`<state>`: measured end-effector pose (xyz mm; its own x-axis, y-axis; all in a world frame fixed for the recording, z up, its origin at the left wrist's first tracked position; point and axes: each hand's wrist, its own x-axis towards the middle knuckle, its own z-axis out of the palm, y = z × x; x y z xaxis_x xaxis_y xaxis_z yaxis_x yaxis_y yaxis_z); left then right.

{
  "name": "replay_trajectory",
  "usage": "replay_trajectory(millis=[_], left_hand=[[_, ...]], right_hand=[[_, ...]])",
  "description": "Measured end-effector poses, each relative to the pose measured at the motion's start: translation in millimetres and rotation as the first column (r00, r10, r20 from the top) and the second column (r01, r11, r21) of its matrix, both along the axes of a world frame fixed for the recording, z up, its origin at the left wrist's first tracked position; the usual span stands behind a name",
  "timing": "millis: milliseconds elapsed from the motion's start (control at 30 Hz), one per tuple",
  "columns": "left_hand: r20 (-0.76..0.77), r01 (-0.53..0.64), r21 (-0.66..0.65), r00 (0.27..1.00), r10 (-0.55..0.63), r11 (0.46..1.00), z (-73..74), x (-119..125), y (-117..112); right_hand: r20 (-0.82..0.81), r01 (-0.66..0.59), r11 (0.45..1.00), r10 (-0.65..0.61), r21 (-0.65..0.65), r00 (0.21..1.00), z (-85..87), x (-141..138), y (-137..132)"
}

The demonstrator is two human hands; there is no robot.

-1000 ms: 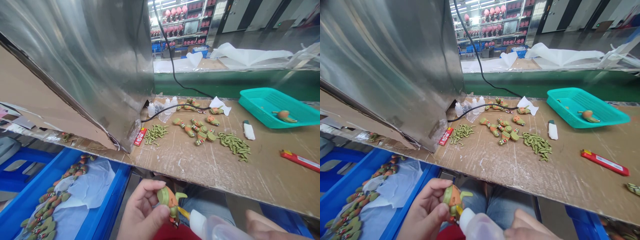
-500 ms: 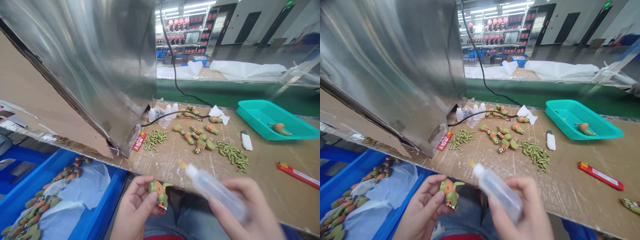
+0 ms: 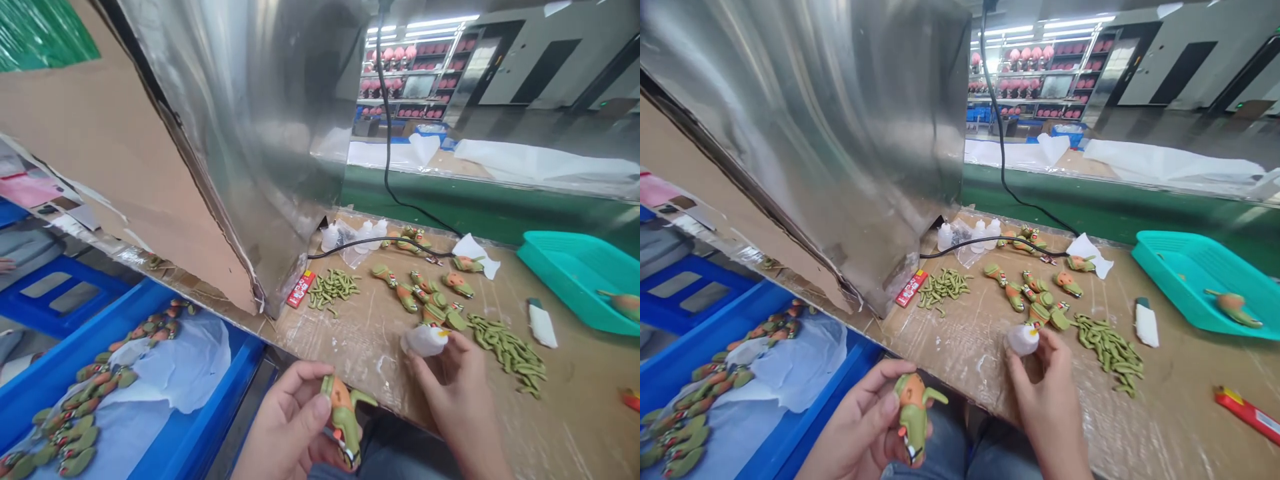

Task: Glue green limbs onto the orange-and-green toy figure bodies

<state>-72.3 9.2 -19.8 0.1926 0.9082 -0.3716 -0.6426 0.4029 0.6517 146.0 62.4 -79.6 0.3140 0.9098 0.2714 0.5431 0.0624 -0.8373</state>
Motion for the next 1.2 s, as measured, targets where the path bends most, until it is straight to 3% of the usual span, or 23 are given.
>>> replay_trajectory(millis=[167, 267, 367, 467, 633, 800, 933, 1100, 1200], left_hand=[[0.049, -0.013, -0.002, 0.999, 0.014, 1.000, -2.9, -3, 1], [0.052, -0.032, -0.004, 0.998, 0.032, 0.999, -3.0, -4, 2], [0.031, -0.104, -0.016, 0.994, 0.105, 0.994, -1.7, -6, 3], [-0.003, -0.188, -0.024, 0.982, 0.188, 0.982, -1.0, -10, 5], [0.045, -0.148, -0.044, 0.988, 0.150, 0.988, -1.0, -20, 3], [0.176, -0.033, -0.040, 0.984, 0.039, 0.999, 3.2, -27, -3], [0.222, 0.014, 0.009, 0.975, -0.016, 1.000, 4.2, -26, -5], [0.205, 0.032, 0.075, 0.978, -0.047, 0.997, 3.0, -24, -6], [0.213, 0.029, 0.098, 0.976, -0.050, 0.995, 4.4, -22, -7]], right_hand=[[0.116, 0.265, 0.958, -0.277, 0.109, 0.954, 44.8, -7, -20], [0.182, 0.185, 0.961, -0.224, 0.208, 0.958, 63.4, -18, -31], [0.343, -0.108, 0.980, 0.044, 0.170, 0.938, 56.8, -36, -24], [0.486, -0.378, 0.926, 0.321, 0.021, 0.813, 36.1, -60, 5], [0.568, -0.392, 0.913, 0.384, -0.115, 0.728, 16.4, -95, 56], [0.612, -0.422, 0.874, 0.474, -0.240, 0.633, 19.4, -103, 56], [0.557, -0.461, 0.838, 0.541, -0.293, 0.630, 19.8, -91, 45], [0.337, -0.507, 0.803, 0.593, -0.315, 0.731, 34.1, -69, 22], [-0.041, -0.611, 0.722, 0.635, -0.325, 0.772, 51.9, -61, -3]])
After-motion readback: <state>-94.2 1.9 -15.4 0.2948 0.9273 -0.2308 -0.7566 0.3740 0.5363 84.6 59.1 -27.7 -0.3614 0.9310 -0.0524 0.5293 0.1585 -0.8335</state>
